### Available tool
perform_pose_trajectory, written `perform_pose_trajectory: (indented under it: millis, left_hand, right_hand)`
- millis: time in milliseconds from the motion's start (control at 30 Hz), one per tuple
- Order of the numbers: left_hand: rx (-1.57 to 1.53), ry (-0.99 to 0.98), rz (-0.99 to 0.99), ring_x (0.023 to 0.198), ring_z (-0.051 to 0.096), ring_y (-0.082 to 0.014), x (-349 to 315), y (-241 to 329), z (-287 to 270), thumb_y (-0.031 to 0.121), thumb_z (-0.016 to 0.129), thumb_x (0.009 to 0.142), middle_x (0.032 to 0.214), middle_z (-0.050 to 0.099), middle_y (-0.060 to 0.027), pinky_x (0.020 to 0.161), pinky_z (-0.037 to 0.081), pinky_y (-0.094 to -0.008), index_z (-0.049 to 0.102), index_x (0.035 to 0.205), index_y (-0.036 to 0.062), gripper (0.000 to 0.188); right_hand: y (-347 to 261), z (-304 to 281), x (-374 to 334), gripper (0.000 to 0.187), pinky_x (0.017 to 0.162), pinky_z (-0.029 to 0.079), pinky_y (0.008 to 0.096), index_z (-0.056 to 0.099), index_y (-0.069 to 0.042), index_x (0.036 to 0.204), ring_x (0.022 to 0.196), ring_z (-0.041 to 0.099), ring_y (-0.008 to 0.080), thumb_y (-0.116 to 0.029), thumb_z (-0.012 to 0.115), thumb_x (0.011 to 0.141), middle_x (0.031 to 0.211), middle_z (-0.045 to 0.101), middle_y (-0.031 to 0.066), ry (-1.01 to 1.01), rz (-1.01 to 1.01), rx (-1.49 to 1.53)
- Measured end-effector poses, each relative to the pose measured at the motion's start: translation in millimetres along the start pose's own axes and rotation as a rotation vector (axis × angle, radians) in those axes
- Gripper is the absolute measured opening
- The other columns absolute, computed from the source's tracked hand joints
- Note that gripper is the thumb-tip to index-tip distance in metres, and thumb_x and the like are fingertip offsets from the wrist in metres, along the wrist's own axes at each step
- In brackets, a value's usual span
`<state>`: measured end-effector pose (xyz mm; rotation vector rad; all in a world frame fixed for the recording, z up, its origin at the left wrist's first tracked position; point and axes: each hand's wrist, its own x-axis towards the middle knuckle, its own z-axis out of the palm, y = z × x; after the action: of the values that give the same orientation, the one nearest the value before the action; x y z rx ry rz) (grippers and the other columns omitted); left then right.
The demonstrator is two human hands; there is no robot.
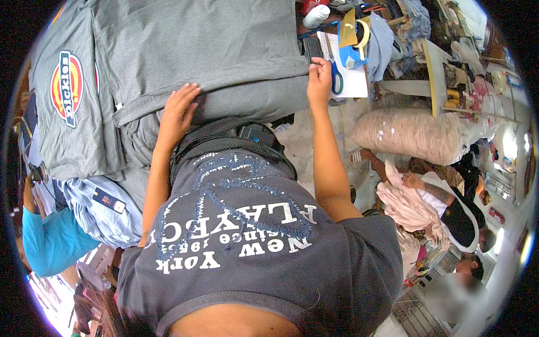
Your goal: The person inspects, smooths, and stacks several gray t-shirts on a large work table, using shears to trim loose threads from one shirt.
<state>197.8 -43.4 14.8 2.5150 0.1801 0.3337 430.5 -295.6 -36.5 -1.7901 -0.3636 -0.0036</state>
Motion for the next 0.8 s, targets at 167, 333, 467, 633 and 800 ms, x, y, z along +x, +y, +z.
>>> perform_pose_trajectory:
  millis: [167,333,467,633,800]
  left_hand:
    - [0.018,-0.084,0.027,0.123,0.032,-0.0225,-5.2,-9.1,9.1,0.011,0.050,0.081,0.127,0.042,-0.0029,0.100,0.022,-0.0430,0.048,0.117,0.0116,0.036]
    - [0.041,-0.084,0.044,0.123,0.032,-0.0221,-10.5,-17.7,13.6,0.014,0.050,0.082,0.129,0.041,-0.0030,0.101,0.021,-0.0432,0.046,0.119,0.0109,0.037]
    - [0.094,-0.077,0.033,0.123,0.031,-0.0213,-16.8,-14.2,2.0,0.015,0.051,0.081,0.131,0.038,-0.0025,0.101,0.021,-0.0434,0.044,0.121,0.0102,0.041]
    - [0.245,0.003,-0.067,0.123,0.031,-0.0177,-41.3,-20.4,-11.8,0.019,0.054,0.079,0.132,0.036,-0.0015,0.101,0.020,-0.0431,0.041,0.122,0.0116,0.046]
    - [0.374,0.088,-0.166,0.122,0.032,-0.0147,-56.1,-19.6,-26.0,0.021,0.055,0.078,0.130,0.038,0.0001,0.101,0.020,-0.0443,0.042,0.123,0.0134,0.047]
  right_hand:
    - [-19.4,7.5,-9.2,0.017,0.073,0.037,0.0287,0.051,-0.005,0.098,0.082,0.050,0.0153,-0.006,0.048,0.082,0.089,0.055,0.0048,0.132,-0.276,-0.418]
    - [-41.0,36.8,-38.0,0.035,0.097,0.023,0.0405,0.049,-0.016,0.118,0.118,0.037,0.0194,-0.019,0.049,0.083,0.125,0.045,-0.0006,-0.082,-0.581,-0.923]
    - [-29.9,40.7,-46.0,0.036,0.098,0.020,0.0436,0.048,-0.017,0.120,0.119,0.036,0.0194,-0.025,0.046,0.084,0.128,0.042,-0.0004,-0.104,-0.577,-1.050]
    - [-28.2,41.8,-43.7,0.036,0.098,0.020,0.0424,0.048,-0.017,0.119,0.118,0.037,0.0186,-0.025,0.046,0.084,0.127,0.043,-0.0010,-0.110,-0.611,-1.036]
    - [-25.6,43.0,-44.3,0.036,0.098,0.019,0.0402,0.049,-0.018,0.119,0.118,0.038,0.0175,-0.024,0.046,0.083,0.127,0.043,-0.0016,-0.081,-0.611,-1.029]
